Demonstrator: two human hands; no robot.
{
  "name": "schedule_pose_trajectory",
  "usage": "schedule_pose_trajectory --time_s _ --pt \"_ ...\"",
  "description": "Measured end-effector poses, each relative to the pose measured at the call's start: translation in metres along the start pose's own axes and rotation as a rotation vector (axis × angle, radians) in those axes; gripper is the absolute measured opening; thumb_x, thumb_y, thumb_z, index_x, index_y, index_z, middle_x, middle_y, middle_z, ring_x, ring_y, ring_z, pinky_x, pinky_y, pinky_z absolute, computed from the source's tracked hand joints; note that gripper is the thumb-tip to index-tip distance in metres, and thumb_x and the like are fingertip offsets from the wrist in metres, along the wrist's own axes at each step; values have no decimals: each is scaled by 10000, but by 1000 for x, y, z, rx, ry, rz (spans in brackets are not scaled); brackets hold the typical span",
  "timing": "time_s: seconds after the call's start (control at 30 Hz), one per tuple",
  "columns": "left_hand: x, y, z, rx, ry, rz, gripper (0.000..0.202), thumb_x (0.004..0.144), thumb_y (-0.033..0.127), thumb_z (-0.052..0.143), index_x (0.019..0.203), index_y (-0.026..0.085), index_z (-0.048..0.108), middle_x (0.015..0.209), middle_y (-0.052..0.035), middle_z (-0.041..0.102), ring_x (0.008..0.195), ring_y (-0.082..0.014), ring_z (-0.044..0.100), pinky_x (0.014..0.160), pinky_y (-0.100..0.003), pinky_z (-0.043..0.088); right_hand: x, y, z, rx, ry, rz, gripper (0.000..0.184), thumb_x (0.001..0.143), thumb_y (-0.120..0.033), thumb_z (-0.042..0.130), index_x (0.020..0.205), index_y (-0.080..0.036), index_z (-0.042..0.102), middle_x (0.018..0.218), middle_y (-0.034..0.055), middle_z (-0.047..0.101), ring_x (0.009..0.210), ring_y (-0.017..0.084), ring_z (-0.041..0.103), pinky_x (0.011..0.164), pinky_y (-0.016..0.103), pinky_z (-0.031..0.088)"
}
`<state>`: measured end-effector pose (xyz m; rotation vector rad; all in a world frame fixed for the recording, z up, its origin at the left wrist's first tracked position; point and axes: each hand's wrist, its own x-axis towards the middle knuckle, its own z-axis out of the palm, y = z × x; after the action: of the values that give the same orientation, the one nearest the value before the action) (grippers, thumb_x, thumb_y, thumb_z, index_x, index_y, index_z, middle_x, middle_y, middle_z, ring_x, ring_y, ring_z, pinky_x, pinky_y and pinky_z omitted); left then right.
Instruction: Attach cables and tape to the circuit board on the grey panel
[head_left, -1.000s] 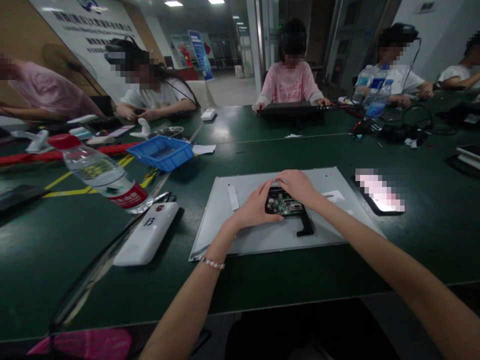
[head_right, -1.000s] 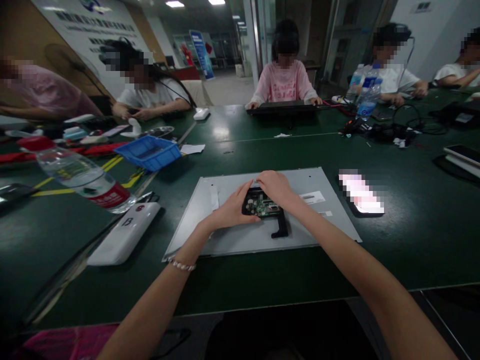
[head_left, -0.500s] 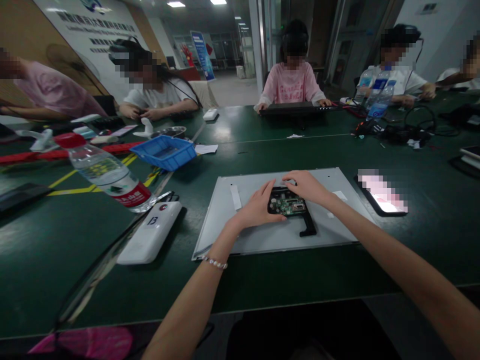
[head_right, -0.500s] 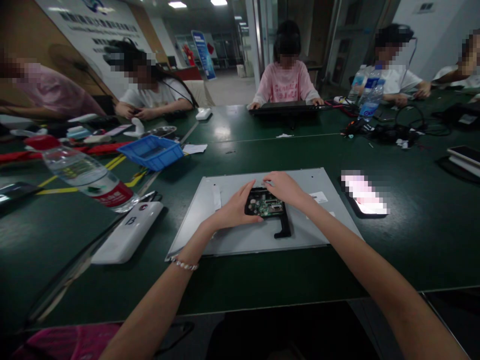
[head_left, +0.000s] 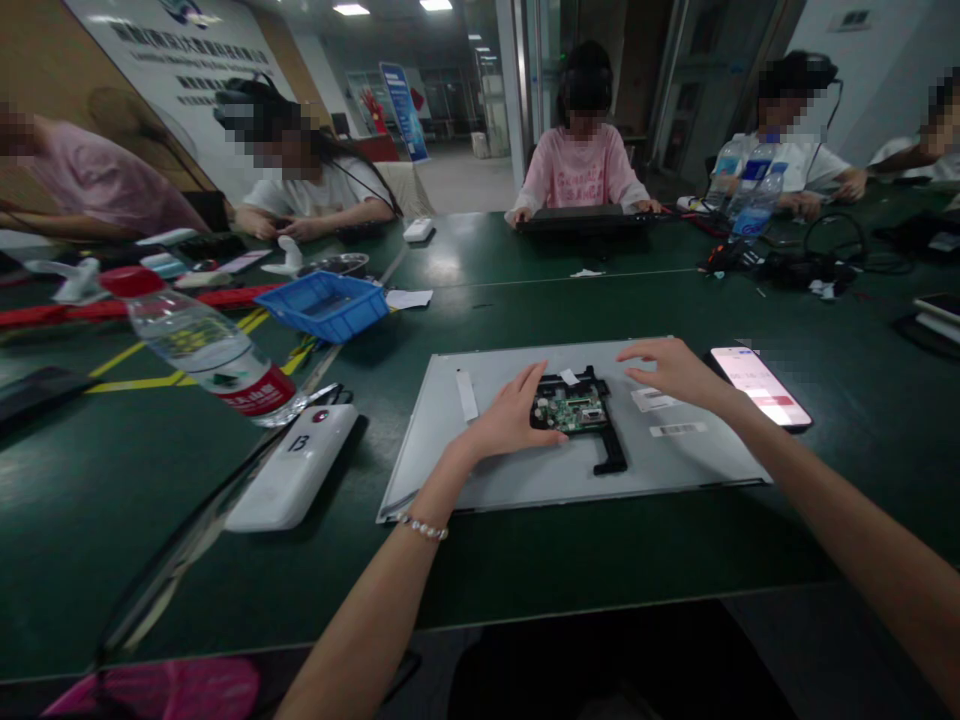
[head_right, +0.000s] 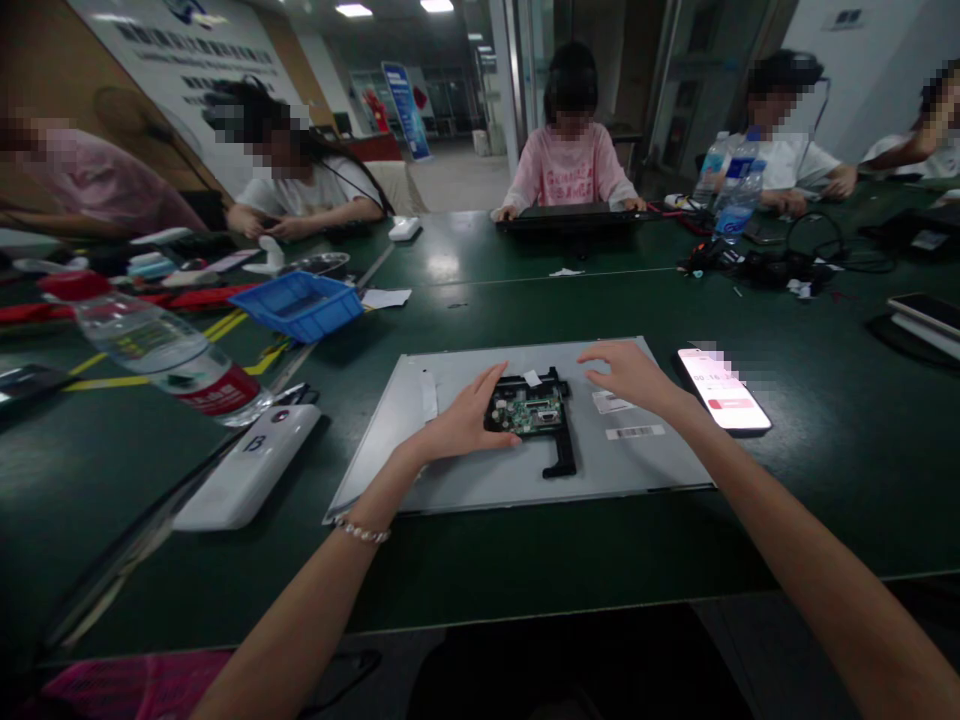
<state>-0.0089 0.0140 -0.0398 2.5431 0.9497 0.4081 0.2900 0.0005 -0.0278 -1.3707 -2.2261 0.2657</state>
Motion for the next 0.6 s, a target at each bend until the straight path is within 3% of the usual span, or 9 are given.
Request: schedule_pose_trajectory --time_s 0.2,0.37,0.47,0.6 --pt "0 0 1 10 5 11 1078 678 602 622 1449 172 4 1498 -160 146 1360 -336 186 1095 -483 227 17 -29 23 -15 -42 -139 249 837 -267 556 1067 -238 647 1082 47 664 1010 214 589 895 384 451" --pt "0 -1 2 29 11 19 1076 680 613 613 1446 174 -4 1497 -163 143 1361 -338 182 1093 -487 224 42 -42 43 -83 -105 -179 169 836 -237 557 952 -232 679 907 46 695 891 210 607 825 352 456" --pt "0 -1 2 30 8 17 1079 679 617 611 1446 167 -1 1497 -164 145 1362 -333 180 1098 -476 223 45 -42 43 -105 -93 -154 161 844 -229 542 934 -226 676 875 49 692 859 208 607 788 339 455" --pt "-1 2 0 19 -7 -8 1076 679 627 605 1449 178 1 1500 -154 132 1361 -336 182 1098 -481 221 34 -38 26 -160 18 -95 214 879 -208 465 976 -193 655 977 76 669 923 219 597 801 347 451"
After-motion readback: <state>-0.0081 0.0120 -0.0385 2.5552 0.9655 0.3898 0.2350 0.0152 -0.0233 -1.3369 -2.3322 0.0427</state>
